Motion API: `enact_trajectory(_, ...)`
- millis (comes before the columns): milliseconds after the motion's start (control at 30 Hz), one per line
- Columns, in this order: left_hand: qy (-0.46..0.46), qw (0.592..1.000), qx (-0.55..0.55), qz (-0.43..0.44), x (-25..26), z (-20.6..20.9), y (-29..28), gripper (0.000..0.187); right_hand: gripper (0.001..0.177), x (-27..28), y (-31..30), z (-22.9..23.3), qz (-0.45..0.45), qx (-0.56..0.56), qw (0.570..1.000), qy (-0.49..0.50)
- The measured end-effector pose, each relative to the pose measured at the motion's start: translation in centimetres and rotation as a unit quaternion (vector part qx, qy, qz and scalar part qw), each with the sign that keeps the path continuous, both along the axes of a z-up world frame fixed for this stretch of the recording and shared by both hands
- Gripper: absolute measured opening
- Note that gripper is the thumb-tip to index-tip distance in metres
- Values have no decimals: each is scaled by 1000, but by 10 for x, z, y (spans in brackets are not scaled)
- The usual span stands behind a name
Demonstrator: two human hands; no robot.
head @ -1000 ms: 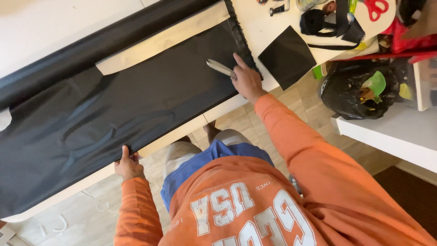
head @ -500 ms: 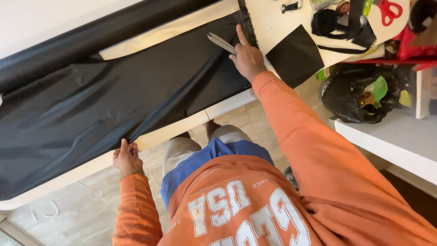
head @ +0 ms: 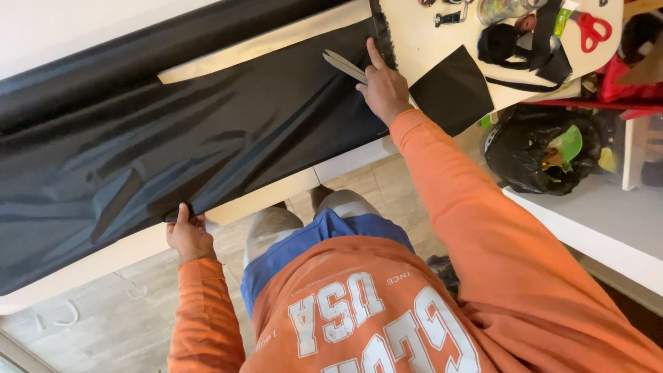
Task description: Cutting a rectangular piece of black fabric from a roll using scissors on a workshop table.
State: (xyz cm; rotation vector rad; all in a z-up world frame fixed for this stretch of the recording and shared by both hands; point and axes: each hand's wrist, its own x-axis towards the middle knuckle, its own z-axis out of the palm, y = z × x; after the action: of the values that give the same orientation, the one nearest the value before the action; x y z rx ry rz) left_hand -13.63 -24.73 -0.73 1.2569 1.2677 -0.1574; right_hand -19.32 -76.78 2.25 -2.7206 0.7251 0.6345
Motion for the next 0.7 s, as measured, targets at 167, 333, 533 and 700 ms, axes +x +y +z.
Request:
enact_trajectory(167, -31, 995, -75, 61, 11, -26, 38, 25, 33, -3, 4, -3, -10, 1, 1000, -20)
enact_trajectory(333, -13, 989, -44, 141, 34, -18, 61, 33, 35, 0, 0, 0, -5, 7, 1000, -9)
enact_trajectory(533, -47, 992, -27, 113, 57, -38, 139, 21, 36, -3, -1, -6, 24, -20, 999, -40)
enact_trajectory(700, 51, 965, 91, 241, 71, -16, 132, 8, 40, -2, -2, -8, 15, -12, 1000, -24)
